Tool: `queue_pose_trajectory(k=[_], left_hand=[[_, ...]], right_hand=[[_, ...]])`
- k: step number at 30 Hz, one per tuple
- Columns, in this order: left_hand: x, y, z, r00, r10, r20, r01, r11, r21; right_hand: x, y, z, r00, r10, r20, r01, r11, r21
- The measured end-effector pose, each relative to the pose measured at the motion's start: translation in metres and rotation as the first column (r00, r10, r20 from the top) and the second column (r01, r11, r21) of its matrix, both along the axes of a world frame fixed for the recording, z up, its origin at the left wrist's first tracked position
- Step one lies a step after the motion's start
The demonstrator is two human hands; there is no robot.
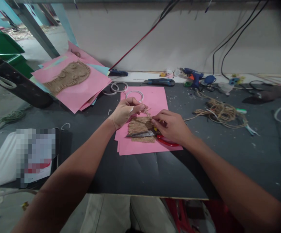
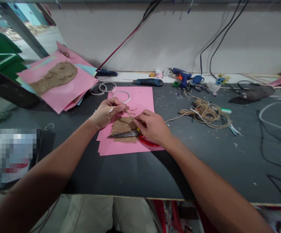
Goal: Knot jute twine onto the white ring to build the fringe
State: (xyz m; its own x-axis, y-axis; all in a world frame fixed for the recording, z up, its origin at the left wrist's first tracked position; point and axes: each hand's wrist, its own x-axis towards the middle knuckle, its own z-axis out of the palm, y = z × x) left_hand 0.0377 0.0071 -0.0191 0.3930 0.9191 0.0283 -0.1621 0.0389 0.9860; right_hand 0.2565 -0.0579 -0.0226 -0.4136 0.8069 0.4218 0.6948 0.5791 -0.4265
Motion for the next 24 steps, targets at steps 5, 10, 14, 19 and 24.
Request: queue_pose_trajectory(k=[5, 10, 14, 19, 24], left_hand=[[0.001, 0.0, 0.0, 1.0, 0.006, -0.007, -0.005, 0.999, 0.038], [0.0, 0.0, 0.0, 1.0, -0.01, -0.002, 0.01, 0.999, 0.052], [0.0, 0.001, -0.001, 0.999, -0.028, -0.016, 0.029, 0.996, 0.083], [0.0, 0.0, 0.0, 0.998, -0.064, -0.014, 0.064, 0.995, 0.072], [0.002, -0.002, 0.003, 0.998, -0.049, -0.047, 0.052, 0.997, 0.048]], right_hand=[[-0.002, -0.002, 0.0, 1.0, -0.03, -0.002, 0.03, 0.999, -0.011], [-0.007, -0.005, 0.003, 0.996, -0.073, -0.052, 0.075, 0.996, 0.043], [-0.012, -0.009, 0.007, 0.992, -0.02, -0.128, 0.029, 0.997, 0.069], [-0.018, -0.012, 0.01, 0.983, 0.129, -0.134, -0.117, 0.988, 0.096], [-0.02, -0.012, 0.005, 0.98, 0.102, -0.173, -0.092, 0.994, 0.064]])
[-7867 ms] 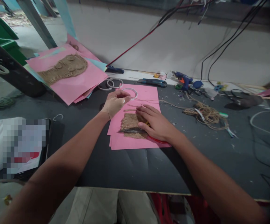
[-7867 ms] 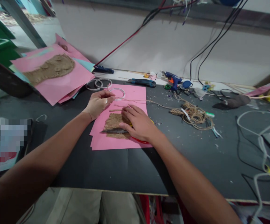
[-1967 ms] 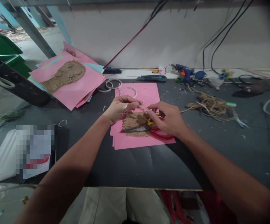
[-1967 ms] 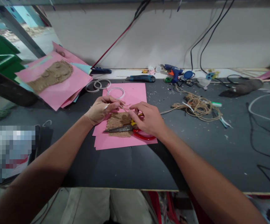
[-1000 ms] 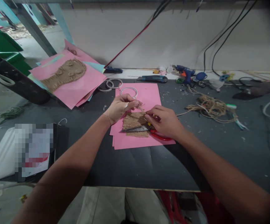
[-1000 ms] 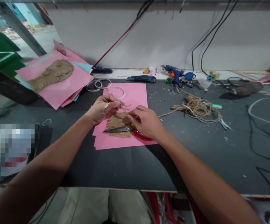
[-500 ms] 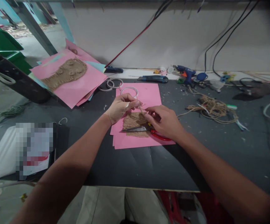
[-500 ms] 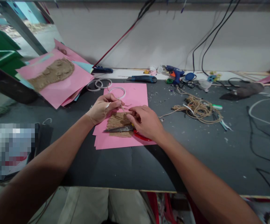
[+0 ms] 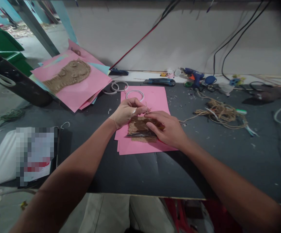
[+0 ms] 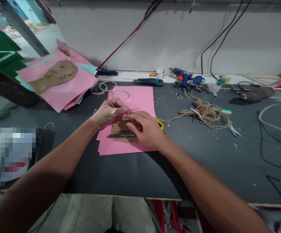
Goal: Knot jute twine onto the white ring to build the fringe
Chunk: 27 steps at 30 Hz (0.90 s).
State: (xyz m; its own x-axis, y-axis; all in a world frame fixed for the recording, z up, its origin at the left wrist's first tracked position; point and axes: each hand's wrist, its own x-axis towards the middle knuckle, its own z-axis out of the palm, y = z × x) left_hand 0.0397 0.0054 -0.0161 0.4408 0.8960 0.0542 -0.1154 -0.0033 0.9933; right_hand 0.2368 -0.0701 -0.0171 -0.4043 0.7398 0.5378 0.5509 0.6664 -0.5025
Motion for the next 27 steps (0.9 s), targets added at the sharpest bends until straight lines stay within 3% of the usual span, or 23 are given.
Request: queue_pose_trajectory(k=[8, 16, 27], left_hand=[[-0.0024, -0.0015, 0.0043, 0.995, -0.094, 0.045, 0.099, 0.988, -0.119], [-0.006, 0.0004, 0.0015, 0.991, -0.072, -0.11, 0.076, 0.996, 0.04], [-0.0028, -0.0005, 0.0018, 0.999, -0.038, -0.036, 0.038, 0.999, 0.0]], right_hand=[[0.002, -0.0007, 0.0002, 1.0, -0.001, -0.024, 0.001, 1.0, 0.003], [0.0037, -0.0001, -0.0007, 1.0, -0.01, -0.008, 0.01, 1.0, -0.008], [0.0035, 0.0003, 0.0002, 1.0, 0.017, -0.009, -0.018, 0.999, -0.05]])
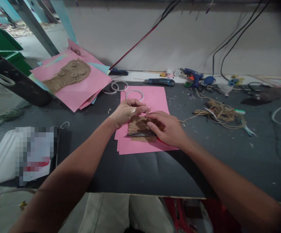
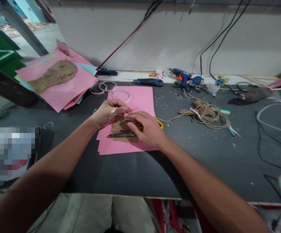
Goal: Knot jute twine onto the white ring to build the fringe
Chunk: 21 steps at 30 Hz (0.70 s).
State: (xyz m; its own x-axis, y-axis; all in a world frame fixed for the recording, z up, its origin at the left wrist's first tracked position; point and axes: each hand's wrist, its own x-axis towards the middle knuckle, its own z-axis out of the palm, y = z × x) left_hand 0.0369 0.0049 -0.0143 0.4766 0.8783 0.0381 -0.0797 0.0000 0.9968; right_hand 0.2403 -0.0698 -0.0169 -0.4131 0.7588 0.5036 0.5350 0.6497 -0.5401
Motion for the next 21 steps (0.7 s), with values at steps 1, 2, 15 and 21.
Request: queue_pose_trajectory(k=[1, 2, 15, 21], left_hand=[[-0.0001, -0.0001, 0.0, 1.0, 0.006, 0.003, -0.006, 1.0, -0.004], [-0.0002, 0.0, -0.0002, 1.0, 0.011, 0.005, -0.011, 1.0, -0.007], [0.0027, -0.0004, -0.0013, 0.999, 0.028, 0.044, -0.026, 0.999, -0.044], [0.0031, -0.0002, -0.0021, 0.995, 0.011, 0.1, -0.004, 0.997, -0.075]], right_hand=[[-0.0003, 0.0, 0.0003, 1.0, 0.0, 0.001, 0.0, 1.0, -0.004], [-0.0005, 0.0001, 0.0005, 1.0, 0.001, 0.002, -0.001, 1.0, -0.008], [-0.0005, 0.0006, -0.0007, 1.0, 0.007, 0.003, -0.007, 1.0, 0.013], [-0.001, 0.0002, -0.0005, 1.0, 0.01, 0.0, -0.01, 1.0, 0.001]])
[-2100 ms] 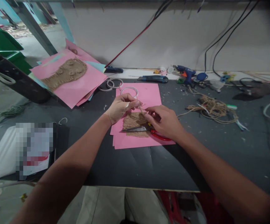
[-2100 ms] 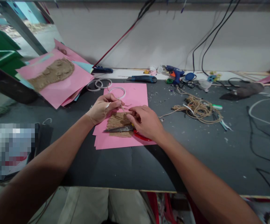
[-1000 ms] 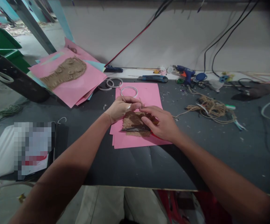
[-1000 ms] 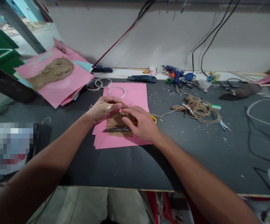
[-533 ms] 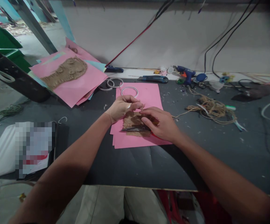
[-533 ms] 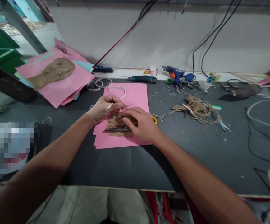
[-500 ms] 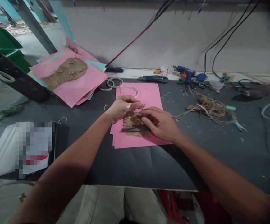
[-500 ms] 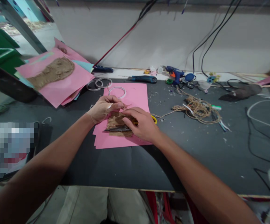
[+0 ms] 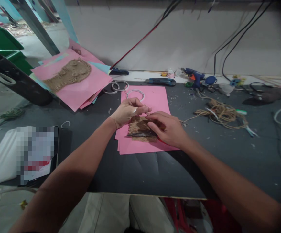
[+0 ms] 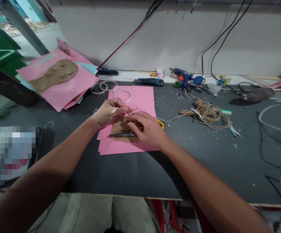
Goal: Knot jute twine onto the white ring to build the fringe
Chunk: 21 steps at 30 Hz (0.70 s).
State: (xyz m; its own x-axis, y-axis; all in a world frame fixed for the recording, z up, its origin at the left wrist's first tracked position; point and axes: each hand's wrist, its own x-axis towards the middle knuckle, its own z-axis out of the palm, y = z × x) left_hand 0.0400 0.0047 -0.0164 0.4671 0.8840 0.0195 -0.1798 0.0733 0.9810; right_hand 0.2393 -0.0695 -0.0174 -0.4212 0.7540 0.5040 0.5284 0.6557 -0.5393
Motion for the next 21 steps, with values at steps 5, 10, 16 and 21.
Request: queue_pose_trajectory(k=[5, 10, 16, 21], left_hand=[[-0.0003, 0.0006, -0.0008, 1.0, 0.004, -0.017, -0.004, 1.0, 0.03], [-0.0013, 0.0018, -0.0008, 0.997, 0.036, -0.066, -0.033, 0.999, 0.037], [-0.0027, 0.0013, 0.0008, 0.998, 0.044, -0.052, -0.047, 0.997, -0.059], [-0.0011, 0.0002, 0.0017, 0.991, 0.118, -0.068, -0.122, 0.991, -0.056]], right_hand=[[0.0001, -0.0004, 0.0007, 1.0, -0.001, 0.004, 0.001, 1.0, -0.004], [0.0, 0.0, 0.0, 1.0, -0.003, 0.01, 0.003, 1.0, -0.002], [0.0, -0.0002, -0.0003, 1.0, -0.001, 0.009, 0.001, 1.0, 0.015], [-0.0001, -0.0004, 0.0014, 0.998, -0.048, -0.037, 0.049, 0.998, 0.039]])
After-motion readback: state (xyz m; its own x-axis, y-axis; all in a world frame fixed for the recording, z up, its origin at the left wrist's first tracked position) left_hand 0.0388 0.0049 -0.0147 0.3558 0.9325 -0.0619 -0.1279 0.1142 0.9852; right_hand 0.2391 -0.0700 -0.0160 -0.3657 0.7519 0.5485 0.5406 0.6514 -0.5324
